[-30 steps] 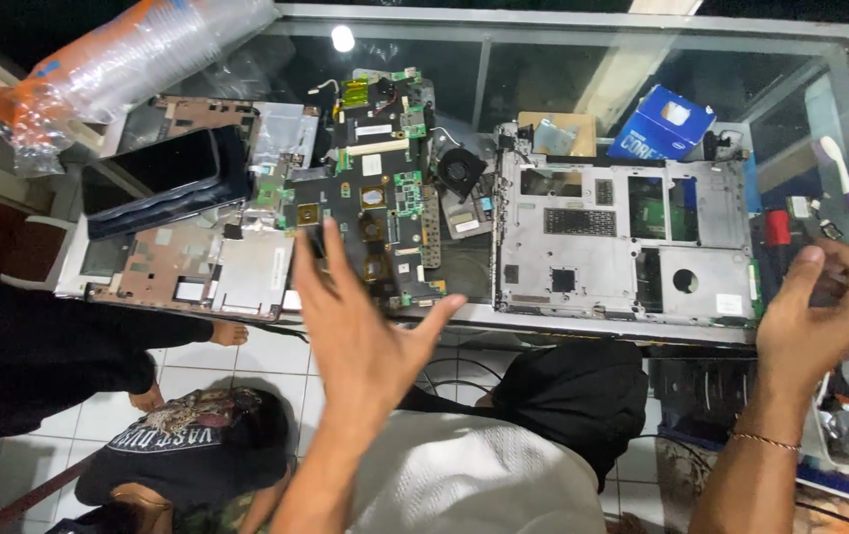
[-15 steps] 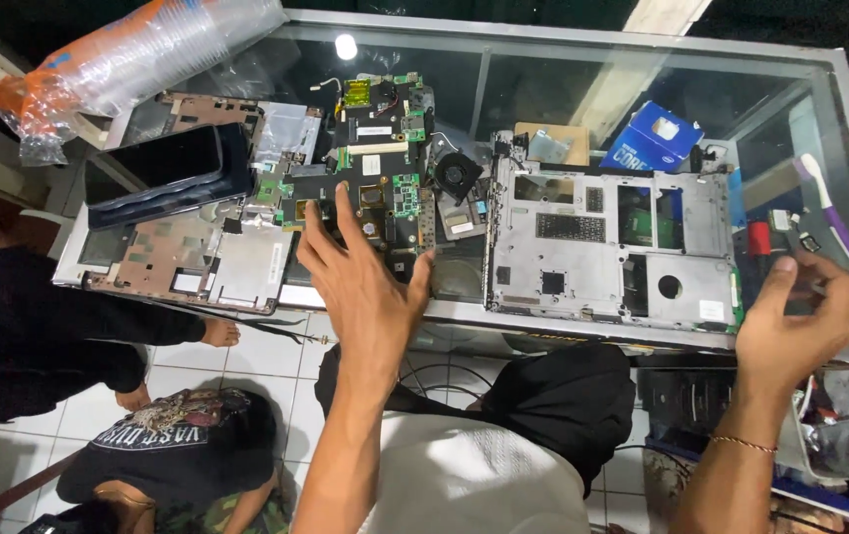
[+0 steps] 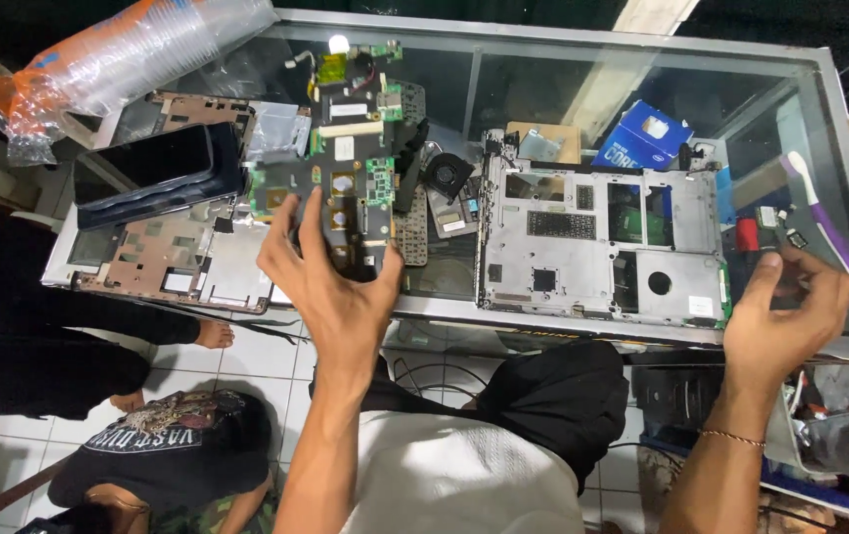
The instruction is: The person uses a red-handled screwdriver to remove screws from a laptop chassis and then detaches a ribbon cable from the motherboard. They continue to unscrew components and manipulate the internal parts of the disassembled laptop.
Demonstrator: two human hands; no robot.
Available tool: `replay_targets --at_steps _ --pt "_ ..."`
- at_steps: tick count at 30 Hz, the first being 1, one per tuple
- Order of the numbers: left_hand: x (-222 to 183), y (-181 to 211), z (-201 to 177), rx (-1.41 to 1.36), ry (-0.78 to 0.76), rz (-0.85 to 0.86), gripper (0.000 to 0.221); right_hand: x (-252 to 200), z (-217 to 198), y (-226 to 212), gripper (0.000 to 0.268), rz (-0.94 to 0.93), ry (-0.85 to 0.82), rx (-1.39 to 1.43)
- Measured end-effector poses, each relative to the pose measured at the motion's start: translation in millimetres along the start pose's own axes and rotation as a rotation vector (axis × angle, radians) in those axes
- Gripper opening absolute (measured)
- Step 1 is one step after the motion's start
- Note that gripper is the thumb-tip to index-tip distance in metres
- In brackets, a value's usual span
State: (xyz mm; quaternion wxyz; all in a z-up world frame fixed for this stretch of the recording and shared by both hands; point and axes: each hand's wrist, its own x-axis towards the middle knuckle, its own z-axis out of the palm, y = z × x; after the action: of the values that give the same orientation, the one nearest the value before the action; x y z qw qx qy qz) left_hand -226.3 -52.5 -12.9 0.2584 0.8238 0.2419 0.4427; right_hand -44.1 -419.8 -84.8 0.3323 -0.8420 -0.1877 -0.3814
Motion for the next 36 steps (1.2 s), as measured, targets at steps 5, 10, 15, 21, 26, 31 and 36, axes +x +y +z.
replay_targets --at_steps 5,10,15,21,26,31,36 --pt "14 -20 -5 0.038 0.029 0.187 0.071 0 0 5 0.008 -0.037 0.003 -0.028" --pt "13 -24 -18 -0.008 -0.017 0.357 0.07 1 0 0 0.008 -0.025 0.011 -0.037" --pt "-15 -17 -8 -0.151 -0.106 0.545 0.058 13 -6 -17 0.007 -0.139 0.066 -0.037" --pt "-31 -3 20 -0.274 -0.234 0.768 0.043 38 -13 -64 0.024 0.06 -0.169 0.214" --pt "-37 3 42 -0.351 -0.193 0.848 0.039 44 -3 -47 0.044 0.369 -0.325 0.796" --pt "-30 -1 54 -0.346 -0.228 0.887 0.043 42 -2 -39 0.023 0.37 -0.385 0.838" --pt "-1 9 52 -0.332 -0.58 0.721 0.063 27 -8 -34 0.025 0.54 -0.336 0.873"
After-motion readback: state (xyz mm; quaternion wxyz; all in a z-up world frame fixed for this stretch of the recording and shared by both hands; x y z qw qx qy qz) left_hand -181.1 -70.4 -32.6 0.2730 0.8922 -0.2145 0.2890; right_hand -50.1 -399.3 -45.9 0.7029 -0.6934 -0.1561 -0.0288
